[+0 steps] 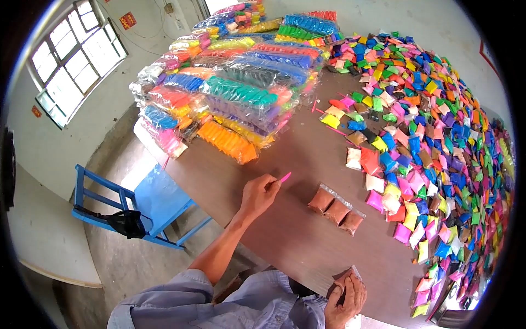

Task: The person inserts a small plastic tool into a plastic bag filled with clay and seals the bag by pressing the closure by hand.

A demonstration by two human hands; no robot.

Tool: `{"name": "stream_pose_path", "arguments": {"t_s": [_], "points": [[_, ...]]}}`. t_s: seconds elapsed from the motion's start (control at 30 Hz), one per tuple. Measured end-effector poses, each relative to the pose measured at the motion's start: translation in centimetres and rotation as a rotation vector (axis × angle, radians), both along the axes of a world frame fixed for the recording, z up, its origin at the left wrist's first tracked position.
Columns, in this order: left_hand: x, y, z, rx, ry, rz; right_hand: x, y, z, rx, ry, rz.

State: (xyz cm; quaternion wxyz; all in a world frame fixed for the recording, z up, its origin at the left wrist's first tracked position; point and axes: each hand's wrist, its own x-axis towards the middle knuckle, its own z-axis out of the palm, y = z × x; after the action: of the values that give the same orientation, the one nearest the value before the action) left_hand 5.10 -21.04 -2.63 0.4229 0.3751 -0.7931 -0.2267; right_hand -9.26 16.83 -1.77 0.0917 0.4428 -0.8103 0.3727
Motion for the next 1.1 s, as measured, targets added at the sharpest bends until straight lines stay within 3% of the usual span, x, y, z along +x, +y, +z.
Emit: {"name": "stream_pose_path", "arguments": {"t_s": [1.1], "points": [[0.23,-0.17,-0.11,-0.034,-0.036,-0.017,-0.33,0.27,-0.63,0.012,0.037,-0.007]]}}
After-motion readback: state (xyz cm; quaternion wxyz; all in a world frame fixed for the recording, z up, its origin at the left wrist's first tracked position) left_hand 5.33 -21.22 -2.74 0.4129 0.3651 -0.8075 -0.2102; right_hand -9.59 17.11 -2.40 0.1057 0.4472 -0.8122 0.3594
